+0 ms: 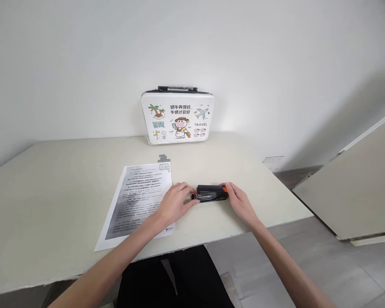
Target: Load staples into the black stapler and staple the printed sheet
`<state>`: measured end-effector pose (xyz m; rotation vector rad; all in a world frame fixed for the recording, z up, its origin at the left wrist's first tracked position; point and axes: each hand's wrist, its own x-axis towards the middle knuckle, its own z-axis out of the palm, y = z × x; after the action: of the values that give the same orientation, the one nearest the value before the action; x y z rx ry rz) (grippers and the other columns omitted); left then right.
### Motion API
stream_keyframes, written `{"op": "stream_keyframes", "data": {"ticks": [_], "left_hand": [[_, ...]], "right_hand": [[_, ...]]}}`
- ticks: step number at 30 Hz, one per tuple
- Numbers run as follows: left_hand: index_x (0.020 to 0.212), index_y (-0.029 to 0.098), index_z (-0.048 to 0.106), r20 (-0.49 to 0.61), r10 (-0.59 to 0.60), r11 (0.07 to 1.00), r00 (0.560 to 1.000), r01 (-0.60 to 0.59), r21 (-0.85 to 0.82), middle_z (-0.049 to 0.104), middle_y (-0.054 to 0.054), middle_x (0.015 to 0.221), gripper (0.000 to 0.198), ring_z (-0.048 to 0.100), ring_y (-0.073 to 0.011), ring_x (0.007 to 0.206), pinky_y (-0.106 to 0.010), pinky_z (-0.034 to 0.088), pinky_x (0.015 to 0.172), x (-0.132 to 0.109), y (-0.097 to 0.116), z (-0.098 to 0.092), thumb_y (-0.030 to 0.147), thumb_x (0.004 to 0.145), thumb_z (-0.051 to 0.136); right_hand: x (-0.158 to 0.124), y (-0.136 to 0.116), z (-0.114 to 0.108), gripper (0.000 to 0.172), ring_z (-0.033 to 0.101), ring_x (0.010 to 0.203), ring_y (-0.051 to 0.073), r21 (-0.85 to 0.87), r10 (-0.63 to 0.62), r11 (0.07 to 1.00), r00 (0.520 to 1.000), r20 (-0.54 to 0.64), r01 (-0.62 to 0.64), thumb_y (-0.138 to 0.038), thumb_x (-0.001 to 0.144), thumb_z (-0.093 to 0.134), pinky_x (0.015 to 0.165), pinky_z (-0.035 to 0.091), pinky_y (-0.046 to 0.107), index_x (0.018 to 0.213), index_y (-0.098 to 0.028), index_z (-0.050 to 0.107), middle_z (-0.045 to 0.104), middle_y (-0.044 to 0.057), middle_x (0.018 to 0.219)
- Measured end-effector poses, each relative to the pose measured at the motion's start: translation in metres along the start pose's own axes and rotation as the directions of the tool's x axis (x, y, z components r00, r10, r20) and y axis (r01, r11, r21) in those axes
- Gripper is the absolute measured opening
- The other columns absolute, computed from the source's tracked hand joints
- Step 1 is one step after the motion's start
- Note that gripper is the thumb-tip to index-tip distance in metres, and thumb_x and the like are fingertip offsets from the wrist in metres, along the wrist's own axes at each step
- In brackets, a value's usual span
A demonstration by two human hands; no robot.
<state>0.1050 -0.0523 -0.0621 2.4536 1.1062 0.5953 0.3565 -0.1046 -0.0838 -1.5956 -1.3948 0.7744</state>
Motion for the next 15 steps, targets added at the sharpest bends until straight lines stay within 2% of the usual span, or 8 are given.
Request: {"op": "stream_keyframes", "data": {"ticks": [4,11,15], "left_hand": [[0.103,0.022,0.067,0.010,0.014,1.000,1.000,-0.015,0.019,0.072,-0.003,0.109,0.015,0.067,-0.0245,0.098,-0.042,0.052,0.091,0.003,-0.002,0.001,0.036,0.099,0.068],[0.099,0.023,0.064,0.023,0.041,0.999,0.999,-0.042,0.034,0.072,-0.003,0.104,0.018,0.067,-0.0244,0.093,-0.042,0.052,0.089,0.010,-0.006,0.001,0.040,0.101,0.065],[0.099,0.023,0.065,0.044,0.051,0.998,0.998,-0.052,0.030,0.073,-0.002,0.102,0.016,0.067,-0.0242,0.093,-0.042,0.052,0.087,0.011,-0.007,-0.002,0.039,0.101,0.065]], "right_hand": [[0.001,0.001,0.002,0.054,0.066,0.112,0.027,-0.010,0.012,1.000,1.000,0.022,-0.012,-0.061,0.106,0.033,0.098,0.049,0.038,0.117,-0.026,0.072,0.074,0.007,0.122],[0.003,0.002,0.009,0.054,0.066,0.110,0.026,-0.080,-0.016,0.997,1.000,-0.010,0.015,-0.059,0.108,0.028,0.099,0.050,0.040,0.120,-0.028,0.069,0.073,0.008,0.122],[0.000,0.004,0.008,0.053,0.065,0.114,0.026,-0.089,-0.005,0.996,1.000,0.011,0.006,-0.059,0.108,0.027,0.102,0.050,0.042,0.122,-0.029,0.068,0.072,0.008,0.125]]}}
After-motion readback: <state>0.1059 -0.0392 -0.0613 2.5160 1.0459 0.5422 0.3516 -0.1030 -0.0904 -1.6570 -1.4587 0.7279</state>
